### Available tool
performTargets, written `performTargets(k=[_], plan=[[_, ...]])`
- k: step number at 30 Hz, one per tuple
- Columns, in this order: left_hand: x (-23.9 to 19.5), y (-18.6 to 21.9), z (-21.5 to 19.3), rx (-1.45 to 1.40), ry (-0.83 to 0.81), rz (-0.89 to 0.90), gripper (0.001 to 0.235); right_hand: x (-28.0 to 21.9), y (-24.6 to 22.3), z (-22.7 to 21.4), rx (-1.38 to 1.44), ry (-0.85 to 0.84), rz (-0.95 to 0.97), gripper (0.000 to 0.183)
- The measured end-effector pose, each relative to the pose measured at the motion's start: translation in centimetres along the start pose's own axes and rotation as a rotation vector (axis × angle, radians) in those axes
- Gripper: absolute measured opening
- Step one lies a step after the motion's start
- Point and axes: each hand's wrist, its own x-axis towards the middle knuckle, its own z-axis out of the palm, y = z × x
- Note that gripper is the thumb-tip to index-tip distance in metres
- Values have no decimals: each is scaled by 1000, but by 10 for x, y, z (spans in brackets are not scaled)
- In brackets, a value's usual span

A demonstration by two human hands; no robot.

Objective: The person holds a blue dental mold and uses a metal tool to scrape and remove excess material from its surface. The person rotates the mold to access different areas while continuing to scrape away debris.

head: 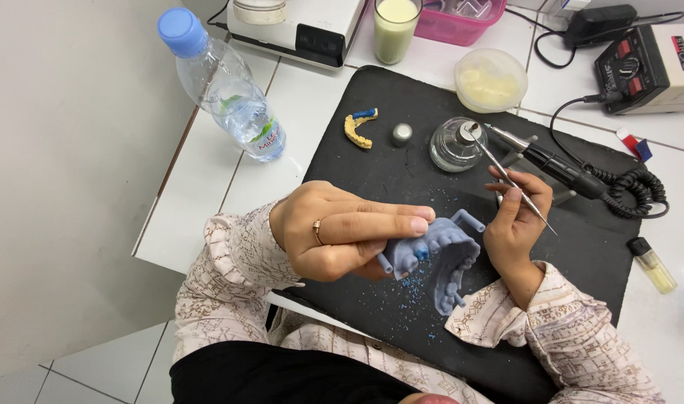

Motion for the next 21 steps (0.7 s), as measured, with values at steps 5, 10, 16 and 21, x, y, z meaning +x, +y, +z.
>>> performTargets(k=[5, 10, 16, 21], plan=[[-5, 1, 0, -87, 14, -61, 37, -8, 16, -6, 11, 5, 8, 20], [-6, 2, 7, -323, 54, -276, 36, -9, 20, -9, 16, 18, -3, 21], [-10, 18, 13, -477, 39, -718, 36, -4, -2, -31, 191, 124, -146, 24], [-6, 29, 20, -532, -1, -847, 33, -22, -53, -55, 292, 247, -341, 30]])
